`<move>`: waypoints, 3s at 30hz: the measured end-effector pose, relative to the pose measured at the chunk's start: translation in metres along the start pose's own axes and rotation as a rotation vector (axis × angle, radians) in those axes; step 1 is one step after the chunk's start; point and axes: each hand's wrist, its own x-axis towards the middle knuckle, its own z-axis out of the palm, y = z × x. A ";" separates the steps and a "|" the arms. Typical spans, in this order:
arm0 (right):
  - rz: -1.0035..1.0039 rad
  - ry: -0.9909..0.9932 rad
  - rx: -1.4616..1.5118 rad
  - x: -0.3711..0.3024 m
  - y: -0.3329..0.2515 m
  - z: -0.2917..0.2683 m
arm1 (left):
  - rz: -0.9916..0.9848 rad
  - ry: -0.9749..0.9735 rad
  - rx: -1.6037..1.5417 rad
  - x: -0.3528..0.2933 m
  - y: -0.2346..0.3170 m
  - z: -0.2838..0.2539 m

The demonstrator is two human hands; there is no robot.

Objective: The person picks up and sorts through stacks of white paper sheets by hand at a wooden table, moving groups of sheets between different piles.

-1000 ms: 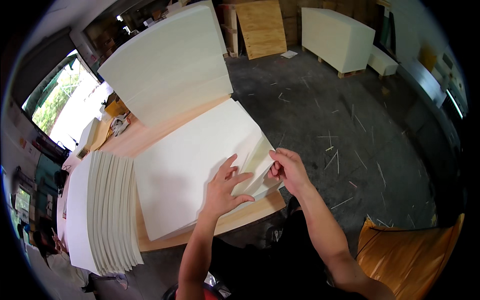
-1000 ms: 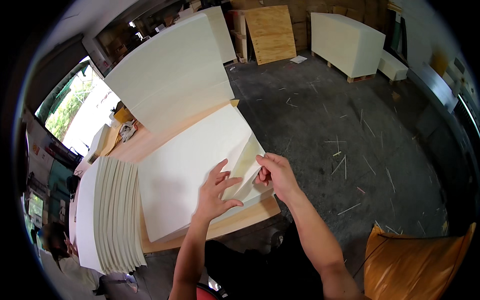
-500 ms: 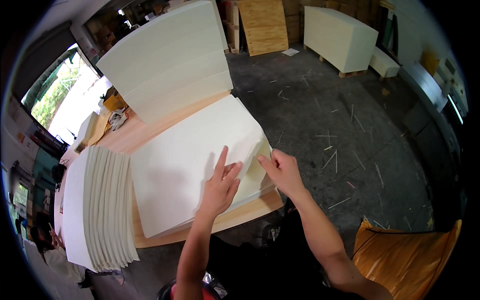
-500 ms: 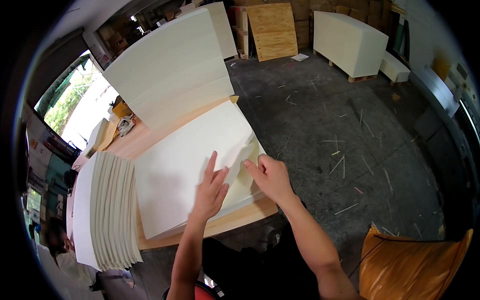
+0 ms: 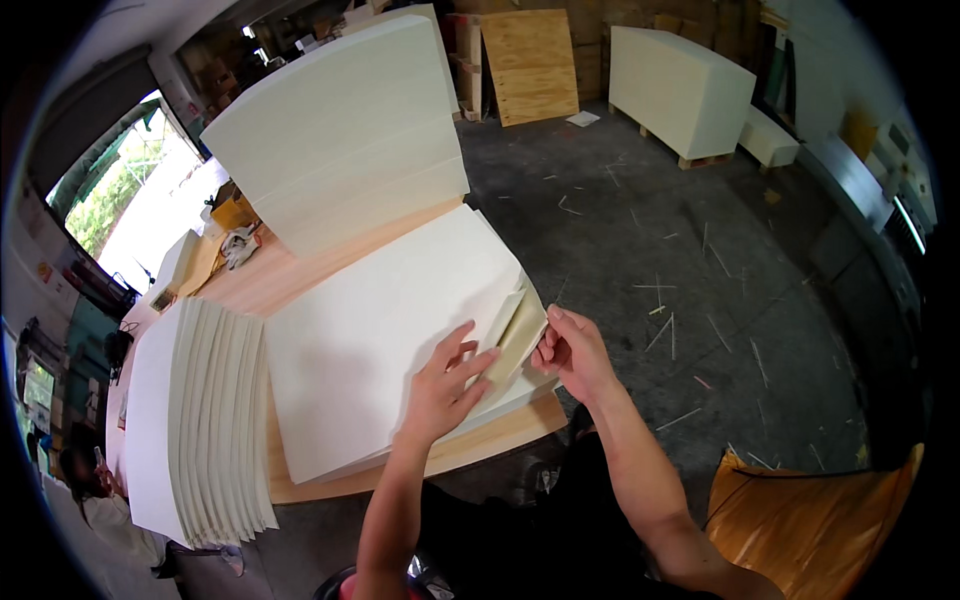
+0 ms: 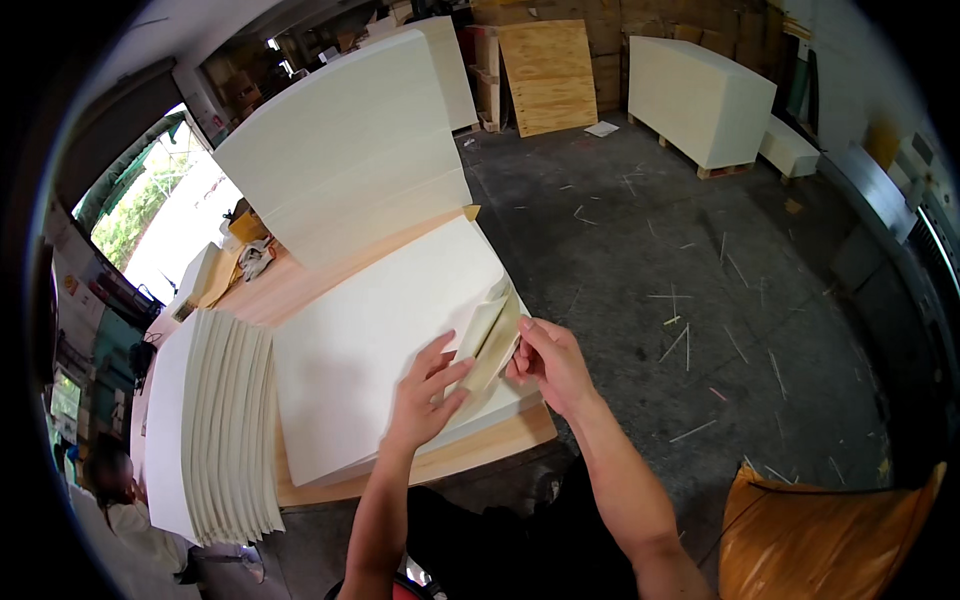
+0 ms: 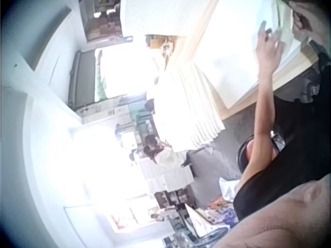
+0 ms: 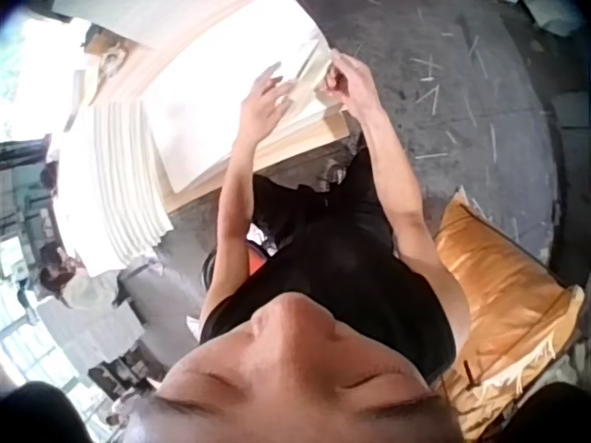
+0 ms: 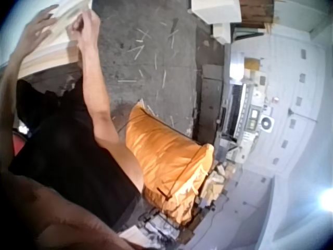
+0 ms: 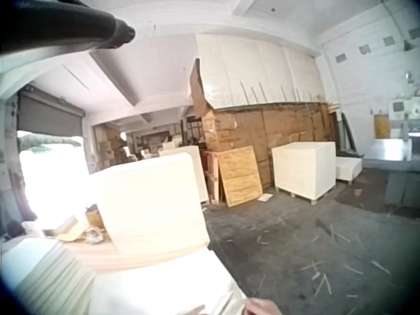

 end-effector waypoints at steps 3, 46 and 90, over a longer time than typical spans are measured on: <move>-0.056 0.078 -0.274 0.000 0.006 0.003 | -0.063 0.041 0.020 -0.002 0.003 0.001; -0.579 -0.275 -1.202 -0.032 0.042 -0.028 | 0.197 -0.187 0.448 0.004 0.022 0.004; 0.075 -0.017 -0.049 0.001 0.001 -0.013 | 0.070 -0.051 0.153 0.014 -0.001 0.004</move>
